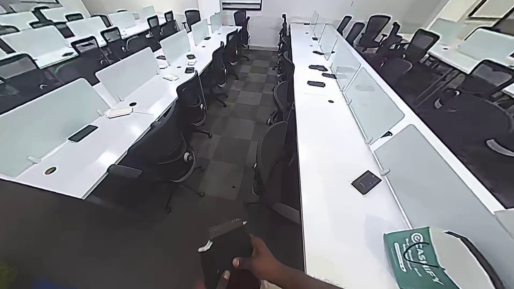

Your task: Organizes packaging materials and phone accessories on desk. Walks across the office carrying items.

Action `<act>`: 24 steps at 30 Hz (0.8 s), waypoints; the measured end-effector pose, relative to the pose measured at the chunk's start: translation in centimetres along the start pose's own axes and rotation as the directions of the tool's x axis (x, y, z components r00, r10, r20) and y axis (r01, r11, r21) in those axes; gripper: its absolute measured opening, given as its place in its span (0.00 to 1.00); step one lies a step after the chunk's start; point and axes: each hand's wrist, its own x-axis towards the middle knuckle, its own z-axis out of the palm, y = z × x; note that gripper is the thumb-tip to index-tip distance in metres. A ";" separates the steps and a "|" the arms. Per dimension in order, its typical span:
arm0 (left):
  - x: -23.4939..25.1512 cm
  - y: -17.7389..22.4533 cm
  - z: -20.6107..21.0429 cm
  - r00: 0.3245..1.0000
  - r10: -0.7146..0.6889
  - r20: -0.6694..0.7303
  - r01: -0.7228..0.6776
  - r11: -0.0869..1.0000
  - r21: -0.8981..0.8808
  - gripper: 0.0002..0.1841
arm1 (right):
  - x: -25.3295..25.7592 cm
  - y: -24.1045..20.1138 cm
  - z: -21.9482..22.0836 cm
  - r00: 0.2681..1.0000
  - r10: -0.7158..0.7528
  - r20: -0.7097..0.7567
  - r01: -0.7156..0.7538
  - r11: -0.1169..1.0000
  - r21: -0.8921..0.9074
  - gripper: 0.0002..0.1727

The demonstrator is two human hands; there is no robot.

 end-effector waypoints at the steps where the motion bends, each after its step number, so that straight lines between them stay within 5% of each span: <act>1: 1.9 1.1 -0.5 0.999 0.007 0.038 -0.007 1.000 0.002 0.15 | 1.6 -0.2 -0.3 0.998 -0.013 -0.061 0.013 1.000 -0.002 0.32; 6: 12.5 4.4 -1.0 0.990 -0.014 0.139 0.054 0.955 -0.291 0.15 | 9.5 -2.1 -2.3 0.955 0.030 -0.296 -0.006 0.997 0.083 0.33; 9: 19.7 5.9 0.1 0.986 -0.102 0.131 0.147 0.907 -0.396 0.15 | 15.0 -2.6 -4.7 0.964 0.078 -0.254 -0.049 0.992 0.120 0.30; 15: 32.9 10.6 1.1 0.978 -0.168 0.120 0.204 0.881 -0.426 0.15 | 26.4 -4.8 -9.8 0.974 0.166 -0.156 -0.150 0.982 0.113 0.44; 24: 47.0 16.1 1.3 0.970 -0.064 0.235 0.205 0.734 -0.647 0.33 | 40.5 -12.6 -15.1 0.985 0.080 -0.153 -0.067 0.994 0.091 0.35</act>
